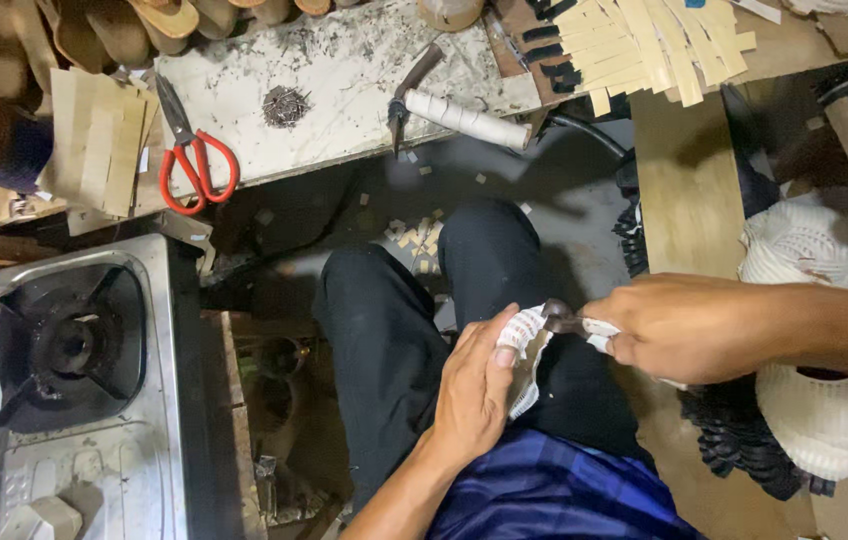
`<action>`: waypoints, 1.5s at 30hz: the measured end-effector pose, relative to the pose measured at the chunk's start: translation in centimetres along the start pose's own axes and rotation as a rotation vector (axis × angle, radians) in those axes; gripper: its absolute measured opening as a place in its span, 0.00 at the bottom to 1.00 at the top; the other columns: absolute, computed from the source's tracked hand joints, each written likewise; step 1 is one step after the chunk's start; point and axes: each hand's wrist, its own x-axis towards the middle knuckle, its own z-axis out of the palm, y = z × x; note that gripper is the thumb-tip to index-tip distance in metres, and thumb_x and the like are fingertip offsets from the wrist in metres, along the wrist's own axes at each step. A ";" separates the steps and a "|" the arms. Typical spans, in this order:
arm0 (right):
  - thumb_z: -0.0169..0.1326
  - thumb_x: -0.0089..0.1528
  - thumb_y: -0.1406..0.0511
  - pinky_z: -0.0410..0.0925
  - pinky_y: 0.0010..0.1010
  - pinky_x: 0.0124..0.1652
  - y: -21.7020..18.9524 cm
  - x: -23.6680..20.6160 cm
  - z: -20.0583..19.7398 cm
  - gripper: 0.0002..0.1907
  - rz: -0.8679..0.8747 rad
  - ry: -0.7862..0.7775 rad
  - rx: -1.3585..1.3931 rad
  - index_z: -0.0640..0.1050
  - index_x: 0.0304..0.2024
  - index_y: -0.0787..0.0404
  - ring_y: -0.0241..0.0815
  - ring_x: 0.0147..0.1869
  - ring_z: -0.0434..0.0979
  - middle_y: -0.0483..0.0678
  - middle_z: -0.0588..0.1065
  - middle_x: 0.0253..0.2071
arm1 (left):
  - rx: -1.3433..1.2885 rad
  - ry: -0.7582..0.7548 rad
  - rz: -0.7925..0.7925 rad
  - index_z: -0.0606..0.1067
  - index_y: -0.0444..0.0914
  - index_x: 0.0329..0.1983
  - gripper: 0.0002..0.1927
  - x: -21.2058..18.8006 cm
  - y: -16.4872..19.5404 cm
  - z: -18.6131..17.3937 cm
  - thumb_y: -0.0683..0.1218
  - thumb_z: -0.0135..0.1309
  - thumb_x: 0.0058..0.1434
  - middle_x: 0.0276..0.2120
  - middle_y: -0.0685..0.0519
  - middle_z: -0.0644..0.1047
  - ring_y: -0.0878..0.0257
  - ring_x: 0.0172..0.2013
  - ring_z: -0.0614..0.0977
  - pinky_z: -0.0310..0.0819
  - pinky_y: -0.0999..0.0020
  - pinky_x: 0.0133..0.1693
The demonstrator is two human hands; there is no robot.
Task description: The person sits on the floor holding a woven shoe upper stretched over a wooden last. They use pincers to grip and pull the upper material at the edges, hammer the sole area, and then fit a white elastic strap around the shoe, pressing it into place by hand.
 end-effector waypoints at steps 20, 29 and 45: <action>0.58 0.57 0.68 0.72 0.41 0.29 -3.5 2.8 6.8 0.27 -0.394 0.923 0.111 0.73 0.59 0.66 0.56 0.31 0.80 0.57 0.76 0.33 | -0.068 0.179 -0.037 0.69 0.28 0.66 0.24 0.2 0.4 -3.0 0.51 0.37 0.78 0.58 0.37 0.77 0.45 0.59 0.81 0.72 0.58 0.62; 0.61 0.55 0.64 0.70 0.43 0.28 -7.1 0.5 -3.4 0.31 -0.478 0.833 -0.252 0.73 0.62 0.60 0.56 0.29 0.77 0.52 0.74 0.32 | -0.074 0.429 0.110 0.66 0.28 0.68 0.27 4.0 3.2 -5.4 0.54 0.33 0.80 0.59 0.39 0.76 0.51 0.59 0.79 0.71 0.61 0.63; 0.63 0.54 0.62 0.72 0.42 0.26 -11.0 0.3 -8.3 0.35 -0.403 0.737 -0.531 0.73 0.65 0.57 0.54 0.26 0.79 0.51 0.75 0.35 | -0.095 0.549 0.180 0.63 0.29 0.72 0.31 5.6 1.5 -6.8 0.57 0.31 0.80 0.65 0.43 0.73 0.56 0.64 0.77 0.68 0.64 0.68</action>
